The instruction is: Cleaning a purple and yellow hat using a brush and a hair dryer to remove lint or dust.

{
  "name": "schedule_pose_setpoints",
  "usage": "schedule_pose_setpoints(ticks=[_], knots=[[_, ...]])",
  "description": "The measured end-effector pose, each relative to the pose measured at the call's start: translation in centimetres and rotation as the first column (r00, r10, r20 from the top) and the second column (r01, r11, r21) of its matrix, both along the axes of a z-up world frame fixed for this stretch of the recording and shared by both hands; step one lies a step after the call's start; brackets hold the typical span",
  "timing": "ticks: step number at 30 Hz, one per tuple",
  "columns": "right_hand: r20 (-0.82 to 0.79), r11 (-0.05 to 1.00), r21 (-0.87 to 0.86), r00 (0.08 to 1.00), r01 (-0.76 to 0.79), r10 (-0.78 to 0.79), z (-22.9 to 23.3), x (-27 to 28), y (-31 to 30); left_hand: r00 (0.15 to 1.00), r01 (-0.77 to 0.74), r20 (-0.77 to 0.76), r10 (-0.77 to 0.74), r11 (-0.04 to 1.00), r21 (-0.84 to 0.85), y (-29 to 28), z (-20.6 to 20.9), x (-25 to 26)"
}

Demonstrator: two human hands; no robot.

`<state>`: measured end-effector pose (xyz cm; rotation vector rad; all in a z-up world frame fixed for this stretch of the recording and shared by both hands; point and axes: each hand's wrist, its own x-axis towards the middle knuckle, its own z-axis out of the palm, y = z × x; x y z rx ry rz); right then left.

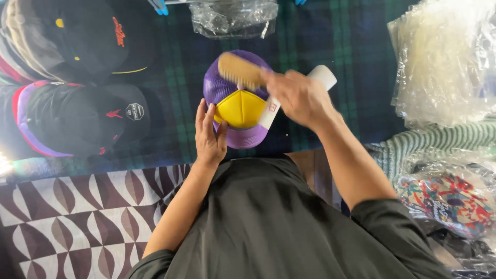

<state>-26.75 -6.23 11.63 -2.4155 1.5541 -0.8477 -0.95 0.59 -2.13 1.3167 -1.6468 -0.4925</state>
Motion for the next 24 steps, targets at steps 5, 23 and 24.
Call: schedule_pose_setpoints(ticks=[5, 23, 24], knots=[[0.082, 0.646, 0.746, 0.94, 0.162, -0.33, -9.7, -5.8, -7.6, 0.998, 0.043, 0.034, -0.044, 0.998, 0.053, -0.1, 0.5, 0.5], [0.112, 0.827, 0.561, 0.993, -0.028, -0.042, 0.1, -1.7, -7.6, 0.999, 0.041, -0.011, -0.042, 0.997, -0.068, -1.0, -1.3, 0.6], [0.111, 0.879, 0.474, 0.994, -0.057, 0.005, -1.0, -2.5, -8.5, 0.999, 0.046, -0.01, -0.047, 0.996, -0.07, -0.8, -1.3, 0.7]])
